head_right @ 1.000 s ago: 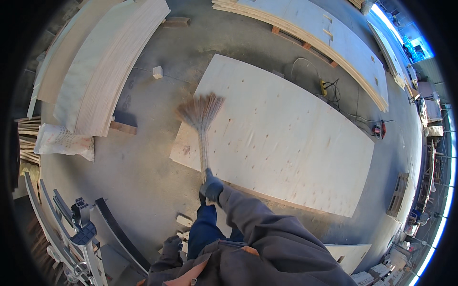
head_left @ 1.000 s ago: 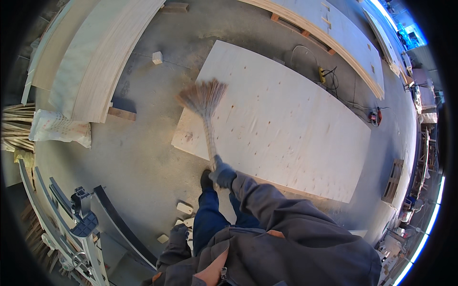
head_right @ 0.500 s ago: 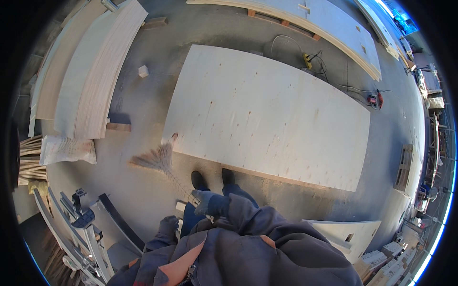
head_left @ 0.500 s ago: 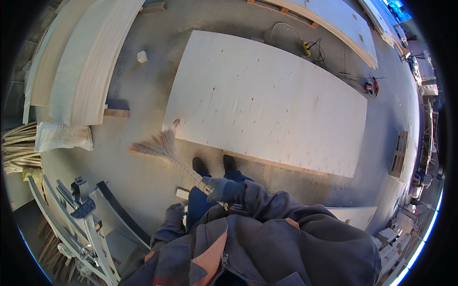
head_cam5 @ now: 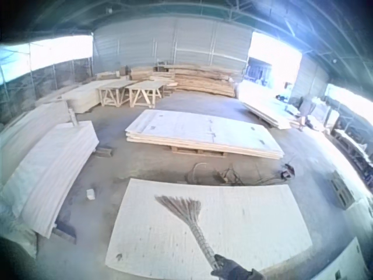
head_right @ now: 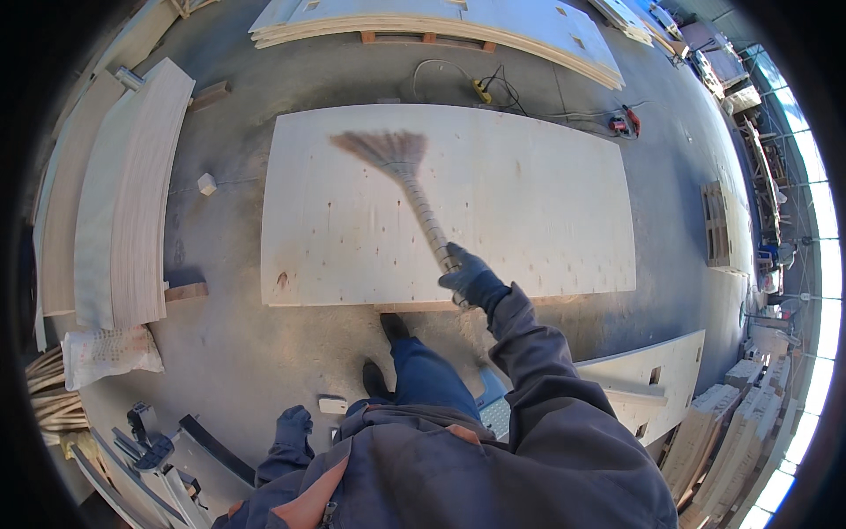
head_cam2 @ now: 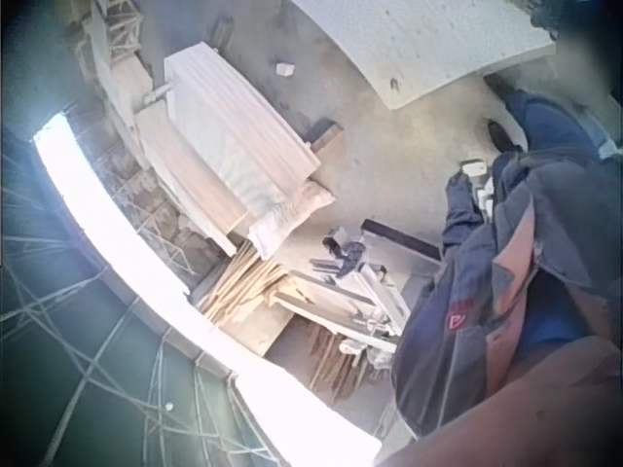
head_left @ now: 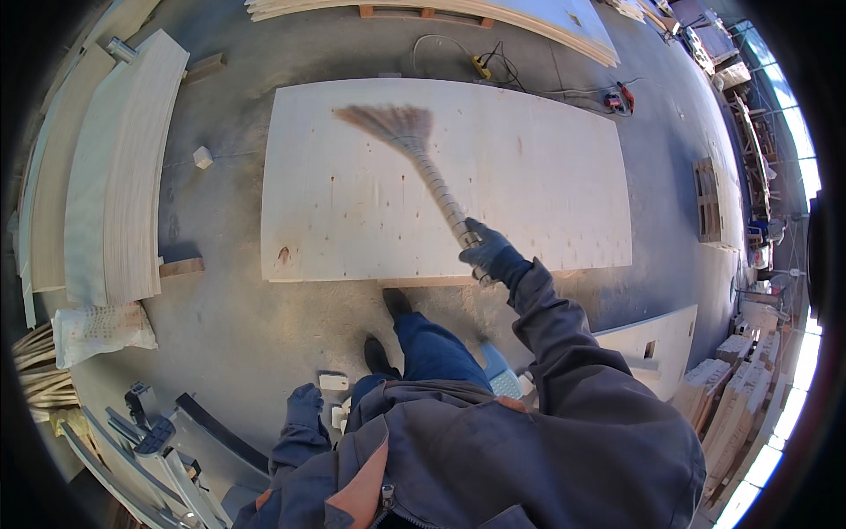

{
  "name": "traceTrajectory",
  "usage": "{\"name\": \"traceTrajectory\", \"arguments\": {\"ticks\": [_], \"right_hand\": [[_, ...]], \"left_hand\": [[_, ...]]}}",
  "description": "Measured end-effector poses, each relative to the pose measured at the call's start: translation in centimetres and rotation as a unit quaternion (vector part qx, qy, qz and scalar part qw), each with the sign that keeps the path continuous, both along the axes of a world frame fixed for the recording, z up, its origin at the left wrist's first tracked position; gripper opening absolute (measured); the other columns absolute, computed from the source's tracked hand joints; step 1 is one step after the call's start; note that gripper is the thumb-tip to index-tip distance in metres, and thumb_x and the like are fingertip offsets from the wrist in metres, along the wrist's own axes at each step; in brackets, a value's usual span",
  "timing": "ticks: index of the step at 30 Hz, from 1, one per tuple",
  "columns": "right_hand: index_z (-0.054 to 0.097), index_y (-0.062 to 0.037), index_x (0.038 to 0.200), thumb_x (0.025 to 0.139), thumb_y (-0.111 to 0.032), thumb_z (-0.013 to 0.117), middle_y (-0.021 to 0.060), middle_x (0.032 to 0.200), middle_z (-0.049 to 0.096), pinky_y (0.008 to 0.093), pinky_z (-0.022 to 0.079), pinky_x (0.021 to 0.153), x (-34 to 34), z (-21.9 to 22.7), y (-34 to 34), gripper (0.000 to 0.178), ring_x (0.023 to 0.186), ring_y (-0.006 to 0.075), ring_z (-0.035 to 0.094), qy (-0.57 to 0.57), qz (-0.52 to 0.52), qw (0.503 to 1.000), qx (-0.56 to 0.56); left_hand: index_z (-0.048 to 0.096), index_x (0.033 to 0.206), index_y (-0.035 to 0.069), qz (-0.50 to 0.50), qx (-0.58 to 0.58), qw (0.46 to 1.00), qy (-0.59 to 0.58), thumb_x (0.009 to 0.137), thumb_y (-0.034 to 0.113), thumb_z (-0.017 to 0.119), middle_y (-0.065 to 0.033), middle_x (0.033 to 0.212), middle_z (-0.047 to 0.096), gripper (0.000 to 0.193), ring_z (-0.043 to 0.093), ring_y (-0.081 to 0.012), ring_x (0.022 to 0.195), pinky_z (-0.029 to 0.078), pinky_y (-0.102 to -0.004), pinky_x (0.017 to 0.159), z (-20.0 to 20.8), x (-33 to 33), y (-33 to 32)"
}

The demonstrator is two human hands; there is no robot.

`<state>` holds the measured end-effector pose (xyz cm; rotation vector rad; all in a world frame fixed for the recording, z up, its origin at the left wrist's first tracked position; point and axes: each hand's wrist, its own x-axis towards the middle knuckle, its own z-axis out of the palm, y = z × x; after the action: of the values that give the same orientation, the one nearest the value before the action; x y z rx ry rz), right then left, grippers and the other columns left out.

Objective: The person sweeps a large white wooden panel with a broom, then lifts and flips the panel to access the other side. They move a small stool and a wooden plank, then sweep the panel again before lifting and flipping another panel.

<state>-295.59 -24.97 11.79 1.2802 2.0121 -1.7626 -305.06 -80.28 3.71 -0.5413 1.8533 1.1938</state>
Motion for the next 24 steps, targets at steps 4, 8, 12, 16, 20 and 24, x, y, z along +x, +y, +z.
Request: {"name": "traceTrajectory", "arguments": {"ticks": [4,8,12,16,20,24], "right_hand": [[0.028,-0.0007,0.145,0.075,-0.003,0.072,0.0182,0.093,0.061,0.0383,0.050,0.044,2.8,-1.9,5.1,0.083,0.056,0.0240,0.061,0.007,-0.138,0.990,-0.021],[0.026,-0.0034,0.145,0.078,-0.003,0.069,0.0174,0.085,0.060,0.0409,0.051,0.043,4.5,-9.2,10.0,0.080,0.052,0.0254,0.059,-0.017,-0.178,0.984,0.008],[0.026,-0.0055,0.145,0.081,-0.006,0.066,0.0182,0.080,0.059,0.0427,0.050,0.043,6.6,-14.6,10.0,0.075,0.050,0.0274,0.059,-0.065,-0.125,0.989,-0.034],[0.036,0.0046,0.132,0.076,-0.022,0.074,0.0270,0.118,0.054,0.0381,0.047,0.088,13.3,-19.2,4.2,0.073,0.106,0.0349,0.055,-0.171,0.008,0.972,0.160],[0.022,0.0033,0.144,0.078,-0.014,0.072,0.0268,0.108,0.060,0.0378,0.051,0.074,25.0,-20.9,-7.1,0.085,0.093,0.0323,0.061,-0.190,0.030,0.964,0.185],[0.021,0.0027,0.146,0.076,-0.013,0.072,0.0238,0.106,0.062,0.0347,0.051,0.072,31.5,-12.6,-20.3,0.088,0.085,0.0281,0.063,-0.222,0.019,0.971,0.083]], "left_hand": [[0.056,0.069,0.004,-0.058,-0.047,0.997,-0.009,0.086,0.012,0.051,-0.0051,0.069,0.055,0.020,0.054,-0.0123,0.053,0.044,-0.0275,0.047,0.9,2.2,-6.4],[0.060,0.090,0.001,-0.260,-0.075,0.963,0.009,0.084,0.014,0.055,-0.0059,0.067,0.056,0.015,0.054,-0.0156,0.051,0.043,-0.0315,0.046,-1.4,5.1,-18.3],[0.059,0.084,0.002,-0.250,-0.064,0.965,0.049,0.082,0.016,0.057,-0.0051,0.064,0.054,0.014,0.053,-0.0165,0.051,0.042,-0.0321,0.045,-0.1,7.8,-22.3],[0.055,0.065,0.003,-0.440,-0.080,0.876,0.180,0.067,0.012,0.064,-0.0121,0.066,0.056,0.013,0.061,-0.0262,0.057,0.047,-0.0360,0.048,0.3,5.9,-20.6],[0.062,0.077,0.002,-0.213,-0.081,0.973,-0.032,0.076,0.008,0.062,-0.0082,0.070,0.059,0.006,0.059,-0.0176,0.057,0.047,-0.0322,0.049,0.6,2.4,-13.7],[0.061,0.098,0.002,-0.044,0.002,0.999,0.025,0.083,0.011,0.060,-0.0061,0.074,0.059,0.017,0.056,-0.0148,0.055,0.046,-0.0301,0.047,1.0,2.3,-10.7]]}}
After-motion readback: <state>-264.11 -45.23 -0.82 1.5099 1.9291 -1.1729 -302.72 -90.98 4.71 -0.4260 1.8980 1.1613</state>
